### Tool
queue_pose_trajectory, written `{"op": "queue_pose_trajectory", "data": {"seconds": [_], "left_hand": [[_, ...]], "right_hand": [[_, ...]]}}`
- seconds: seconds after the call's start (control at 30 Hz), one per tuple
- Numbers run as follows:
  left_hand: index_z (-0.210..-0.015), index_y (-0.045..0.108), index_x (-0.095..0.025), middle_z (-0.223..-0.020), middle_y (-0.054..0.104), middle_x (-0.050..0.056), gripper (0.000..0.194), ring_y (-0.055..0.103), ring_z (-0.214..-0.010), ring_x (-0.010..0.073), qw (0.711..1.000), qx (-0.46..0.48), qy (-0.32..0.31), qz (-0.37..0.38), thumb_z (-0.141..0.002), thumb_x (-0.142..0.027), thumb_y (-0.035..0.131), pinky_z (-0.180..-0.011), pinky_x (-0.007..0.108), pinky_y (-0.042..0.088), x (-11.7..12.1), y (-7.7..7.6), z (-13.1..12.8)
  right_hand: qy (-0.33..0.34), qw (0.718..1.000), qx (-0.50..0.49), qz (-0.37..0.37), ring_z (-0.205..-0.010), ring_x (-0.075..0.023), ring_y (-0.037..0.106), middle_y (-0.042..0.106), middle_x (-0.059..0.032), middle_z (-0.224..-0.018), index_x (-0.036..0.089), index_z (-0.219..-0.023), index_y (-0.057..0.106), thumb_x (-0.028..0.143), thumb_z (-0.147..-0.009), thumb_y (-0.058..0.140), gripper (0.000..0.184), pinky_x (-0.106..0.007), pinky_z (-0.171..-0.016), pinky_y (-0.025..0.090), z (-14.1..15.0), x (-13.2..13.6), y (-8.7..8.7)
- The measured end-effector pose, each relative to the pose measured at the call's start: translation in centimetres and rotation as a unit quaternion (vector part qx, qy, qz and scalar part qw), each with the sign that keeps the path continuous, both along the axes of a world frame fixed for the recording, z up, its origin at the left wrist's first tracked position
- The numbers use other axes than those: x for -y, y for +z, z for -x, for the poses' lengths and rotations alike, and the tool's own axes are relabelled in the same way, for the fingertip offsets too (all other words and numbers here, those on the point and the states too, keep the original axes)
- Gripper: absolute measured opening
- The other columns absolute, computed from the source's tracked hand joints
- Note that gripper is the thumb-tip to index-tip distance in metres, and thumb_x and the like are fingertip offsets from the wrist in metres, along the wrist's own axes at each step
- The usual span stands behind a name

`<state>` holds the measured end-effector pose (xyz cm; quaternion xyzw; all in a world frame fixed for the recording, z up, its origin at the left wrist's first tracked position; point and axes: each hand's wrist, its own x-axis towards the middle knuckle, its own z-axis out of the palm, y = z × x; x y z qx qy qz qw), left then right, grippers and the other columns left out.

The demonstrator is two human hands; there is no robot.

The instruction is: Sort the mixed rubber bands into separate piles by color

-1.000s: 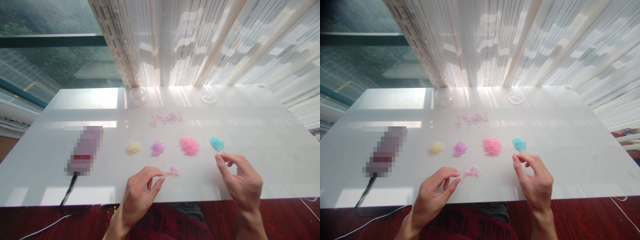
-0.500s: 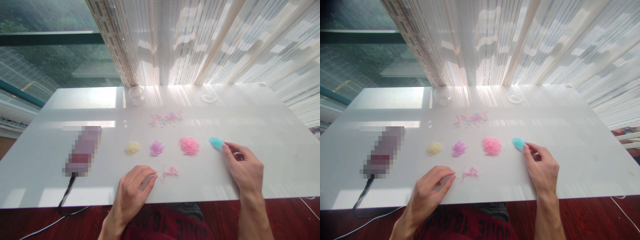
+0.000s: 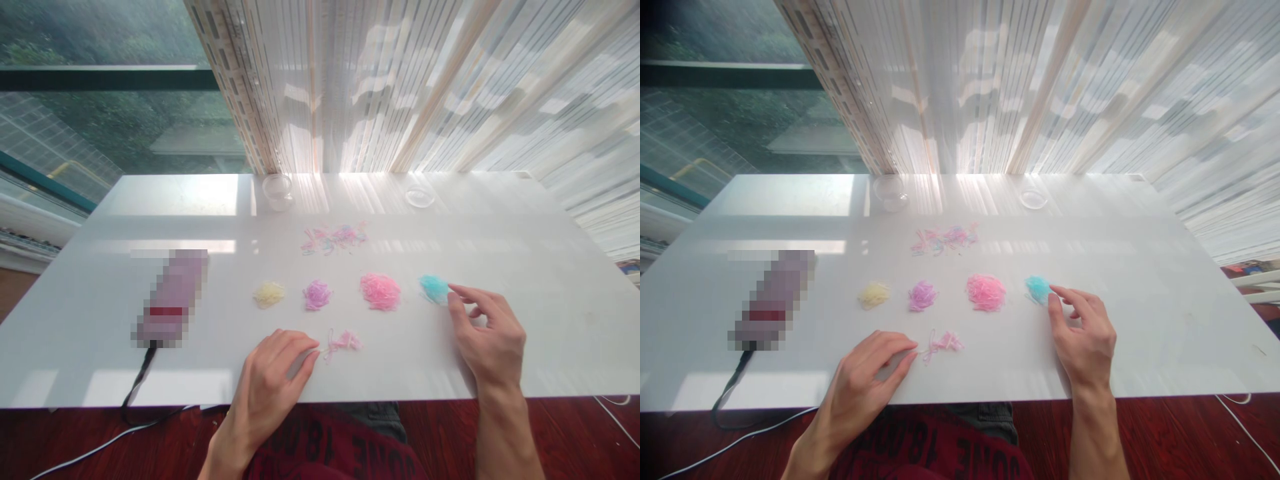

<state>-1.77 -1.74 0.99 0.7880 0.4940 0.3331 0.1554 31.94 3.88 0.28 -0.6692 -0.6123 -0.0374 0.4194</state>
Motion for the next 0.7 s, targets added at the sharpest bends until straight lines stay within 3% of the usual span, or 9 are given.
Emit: {"op": "queue_pose_trajectory", "data": {"seconds": [0.13,0.27,0.37,0.53,0.7], "left_hand": [[-0.11,0.069,-0.021,-0.096,0.074,0.005,0.01,0.067,-0.083,0.0201,1.0,-0.024,-0.002,-0.005,-0.106,-0.023,0.06,-0.076,0.035,0.051,0.2,0.3,-0.6],[-0.106,0.07,-0.02,-0.092,0.072,0.005,0.015,0.066,-0.08,0.0212,0.999,-0.05,0.005,-0.01,-0.105,-0.034,0.063,-0.072,0.035,0.047,0.2,0.5,-1.4],[-0.099,0.07,-0.021,-0.088,0.071,0.004,0.015,0.065,-0.079,0.021,0.998,-0.057,0.016,-0.014,-0.105,-0.032,0.062,-0.072,0.035,0.044,0.1,0.5,-2.0],[-0.092,0.07,-0.021,-0.084,0.069,0.001,0.016,0.062,-0.075,0.0191,0.999,-0.038,0.009,-0.006,-0.105,-0.02,0.061,-0.072,0.033,0.041,0.1,0.1,-2.2],[-0.095,0.067,-0.019,-0.088,0.069,0.003,0.016,0.062,-0.077,0.0201,0.999,-0.04,-0.01,0.001,-0.107,-0.019,0.057,-0.073,0.034,0.042,0.1,-0.1,-2.0]], "right_hand": [[0.052,0.998,0.0,-0.046,-0.072,-0.0184,0.062,0.074,-0.0064,-0.092,0.02,-0.101,0.078,0.025,-0.099,0.068,0.012,-0.033,-0.065,0.053,1.8,1.6,0.6],[0.216,0.976,-0.026,-0.009,-0.082,-0.0203,0.068,0.073,-0.0048,-0.09,0.023,-0.105,0.076,0.013,-0.097,0.069,0.015,-0.034,-0.073,0.058,5.2,3.8,1.0],[0.31,0.949,-0.054,0.029,-0.082,-0.0204,0.068,0.072,-0.0055,-0.089,0.022,-0.11,0.075,0.011,-0.096,0.069,0.019,-0.033,-0.07,0.06,7.7,4.8,0.9],[0.35,0.934,-0.053,0.056,-0.084,-0.0205,0.065,0.069,-0.0067,-0.092,0.021,-0.114,0.073,0.01,-0.097,0.068,0.02,-0.034,-0.073,0.061,9.7,5.0,0.2],[0.356,0.931,-0.045,0.07,-0.087,-0.0211,0.064,0.068,-0.0071,-0.095,0.021,-0.115,0.071,0.011,-0.098,0.067,0.02,-0.035,-0.075,0.061,9.9,4.8,-0.1]]}}
